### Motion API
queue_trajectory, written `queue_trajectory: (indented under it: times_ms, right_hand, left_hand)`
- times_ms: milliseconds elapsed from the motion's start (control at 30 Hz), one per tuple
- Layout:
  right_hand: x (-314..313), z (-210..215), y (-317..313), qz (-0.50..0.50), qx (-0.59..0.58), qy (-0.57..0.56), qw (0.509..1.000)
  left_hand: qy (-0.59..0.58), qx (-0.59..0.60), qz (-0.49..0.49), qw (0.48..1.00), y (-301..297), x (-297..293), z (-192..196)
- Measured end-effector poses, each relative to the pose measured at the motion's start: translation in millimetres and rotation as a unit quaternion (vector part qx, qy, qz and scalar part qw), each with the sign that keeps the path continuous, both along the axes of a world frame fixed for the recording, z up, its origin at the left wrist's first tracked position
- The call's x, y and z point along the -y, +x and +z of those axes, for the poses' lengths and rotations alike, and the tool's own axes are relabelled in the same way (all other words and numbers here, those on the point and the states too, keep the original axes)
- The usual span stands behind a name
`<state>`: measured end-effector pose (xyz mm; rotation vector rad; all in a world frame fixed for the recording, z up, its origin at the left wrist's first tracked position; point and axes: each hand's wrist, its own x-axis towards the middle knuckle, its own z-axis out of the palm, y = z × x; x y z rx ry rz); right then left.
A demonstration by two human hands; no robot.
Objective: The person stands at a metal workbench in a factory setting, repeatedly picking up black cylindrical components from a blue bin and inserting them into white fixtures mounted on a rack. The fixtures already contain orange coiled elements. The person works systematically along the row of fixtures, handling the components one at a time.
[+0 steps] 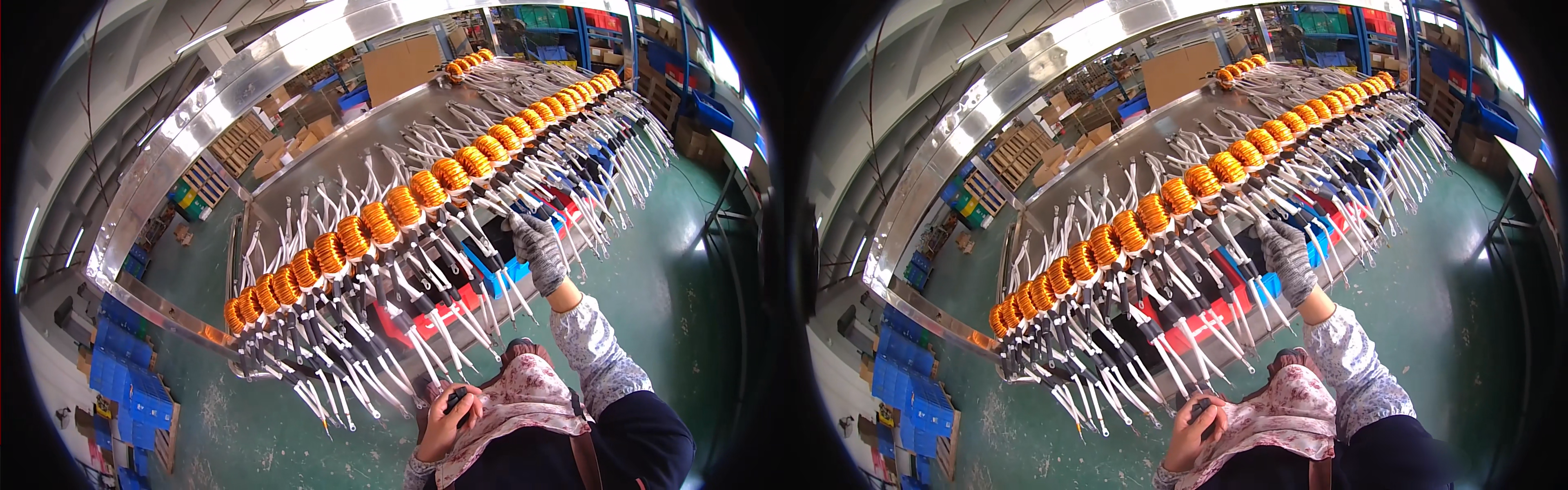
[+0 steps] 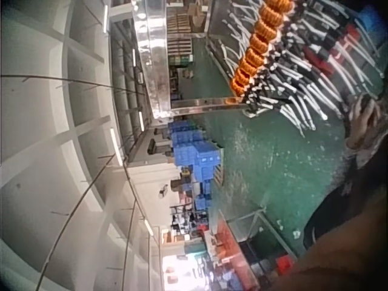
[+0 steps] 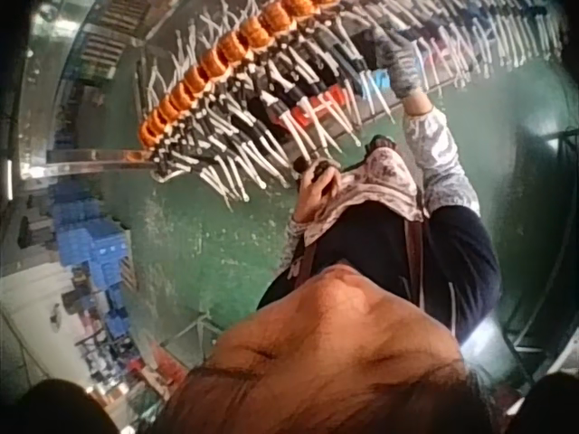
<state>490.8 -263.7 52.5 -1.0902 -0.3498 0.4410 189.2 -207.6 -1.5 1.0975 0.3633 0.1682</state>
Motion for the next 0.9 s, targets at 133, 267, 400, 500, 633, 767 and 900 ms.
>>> queue_trajectory:
  times_ms: [133,267,400,500,633,767,900]
  right_hand:
    - [15,10,-19,0.126,0.014,-0.049,0.991]
    - [16,22,-27,0.118,-0.012,-0.024,0.993]
    - [10,23,-27,0.093,-0.027,-0.001,0.995]
    - [7,21,-21,0.104,-0.016,-0.024,0.994]
    - [5,16,-20,0.120,-0.049,-0.037,0.991]
    - [9,20,-26,0.126,-0.027,-0.007,0.992]
    - [8,26,-28,0.077,-0.001,-0.058,0.995]
  left_hand:
    - [0.002,-0.003,0.000,1.000,-1,2,-2]
    - [0.018,-0.001,-0.024,1.000,3,2,-6]
    - [-0.001,0.011,-0.007,1.000,6,7,-1]
    - [-0.020,0.056,0.003,0.998,4,6,-9]
    - [0.018,0.038,-0.017,0.999,5,5,-9]
    - [0.029,0.012,-0.011,0.999,4,9,-3]
    - [0.045,0.005,-0.048,0.998,5,5,-4]
